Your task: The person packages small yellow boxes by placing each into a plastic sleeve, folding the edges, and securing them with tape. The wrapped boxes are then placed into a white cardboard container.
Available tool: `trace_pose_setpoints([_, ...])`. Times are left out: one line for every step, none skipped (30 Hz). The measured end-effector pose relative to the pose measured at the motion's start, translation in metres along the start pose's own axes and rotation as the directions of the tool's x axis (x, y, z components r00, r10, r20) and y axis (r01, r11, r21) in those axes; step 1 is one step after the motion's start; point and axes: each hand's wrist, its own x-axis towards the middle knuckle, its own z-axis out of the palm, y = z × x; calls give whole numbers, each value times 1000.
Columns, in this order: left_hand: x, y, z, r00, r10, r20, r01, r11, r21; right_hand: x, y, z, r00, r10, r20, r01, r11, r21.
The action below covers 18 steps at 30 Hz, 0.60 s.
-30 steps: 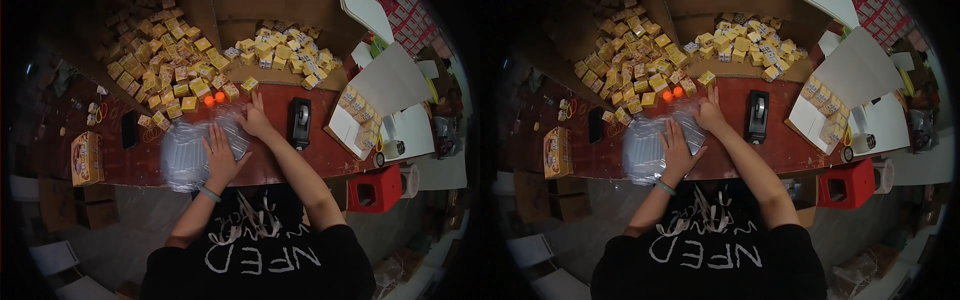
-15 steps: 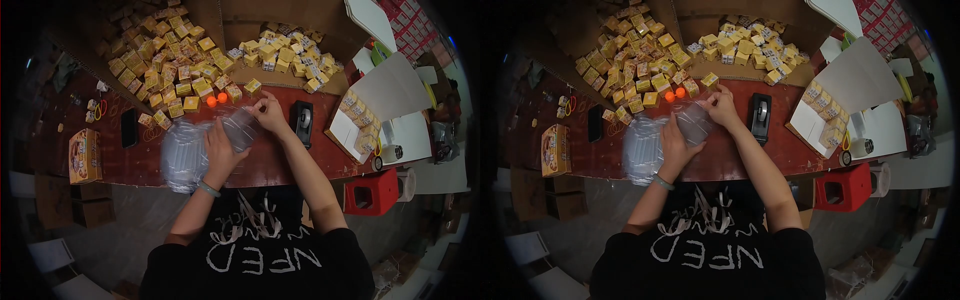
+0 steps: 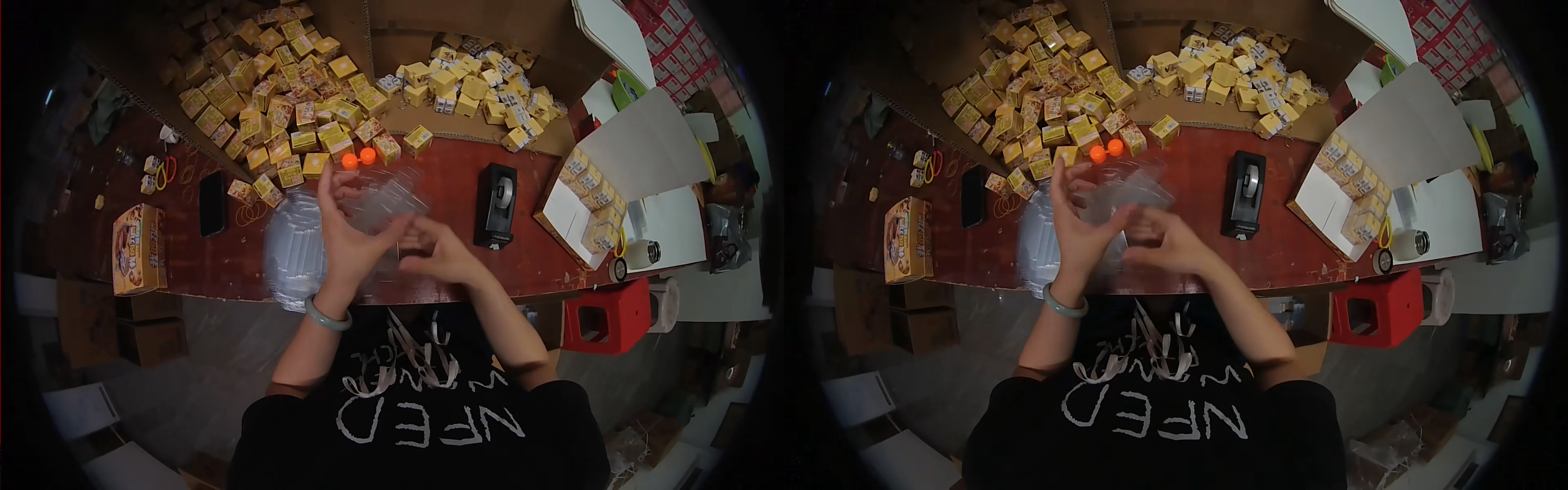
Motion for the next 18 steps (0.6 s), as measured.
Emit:
trace_pose_setpoints([1, 2, 2, 1000, 1, 1, -1, 999, 33, -7, -1, 6, 999, 45, -13, -46, 997, -55])
trace_pose_setpoints([1, 3, 4, 1000, 2, 1, -2, 998, 66, -11, -5, 10, 996, 90, -29, -93, 990, -109])
trace_pose_setpoints([1, 4, 6, 1000, 3, 1, -4, 995, 100, -16, -7, 15, 990, 133, -46, -139, 977, -162])
trace_pose_setpoints([-5, 2, 10, 999, -3, 33, 0, 995, 103, -19, -3, 16, 990, 41, -133, -60, 987, -147])
trace_pose_setpoints([-14, -2, 14, 998, -9, 64, 2, 994, 107, -22, 2, 18, 975, -53, -217, 21, 989, -147])
trace_pose_setpoints([-20, 0, 18, 996, -13, 94, 2, 994, 110, -22, 4, 17, 963, -121, -239, 66, 972, -224])
trace_pose_setpoints([-25, 3, 20, 978, -155, 138, 161, 987, -28, -22, 5, 17, 948, -189, -254, 109, 948, -300])
trace_pose_setpoints([-30, 7, 20, 936, -288, 201, 321, 934, -155, -23, 5, 15, 960, -196, -200, 129, 943, -308])
trace_pose_setpoints([-31, 7, 20, 921, -324, 215, 362, 916, -173, -23, 2, 14, 968, -204, -146, 150, 938, -313])
trace_pose_setpoints([-33, 8, 20, 905, -359, 229, 403, 895, -190, -23, -3, 12, 973, -211, -93, 171, 933, -318])
trace_pose_setpoints([-34, 4, 20, 933, -309, 183, 331, 937, -108, -27, -12, 9, 970, -190, -154, 128, 931, -342])
trace_pose_setpoints([-35, 0, 21, 958, -251, 141, 257, 966, -23, -30, -33, 8, 962, -172, -214, 84, 927, -366])
trace_pose_setpoints([-34, -5, 20, 984, -140, 107, 131, 987, 92, -32, -54, 8, 950, -153, -274, 37, 922, -386])
trace_pose_setpoints([-32, -11, 18, 996, -26, 87, 7, 978, 210, -31, -73, 8, 928, -307, -211, 128, 793, -595])
trace_pose_setpoints([-31, -14, 17, 992, 91, 85, -114, 938, 326, -29, -89, 9, 891, -440, -116, 202, 611, -765])
trace_pose_setpoints([-33, -11, 19, 988, 128, 84, -150, 919, 364, -23, -95, 13, 882, -470, -32, 234, 496, -836])
trace_pose_setpoints([-35, -6, 20, 982, 166, 87, -187, 897, 402, -17, -93, 16, 884, -468, -19, 206, 426, -881])
trace_pose_setpoints([-37, -3, 21, 975, 205, 91, -224, 871, 438, -10, -91, 19, 885, -465, -7, 178, 353, -919])
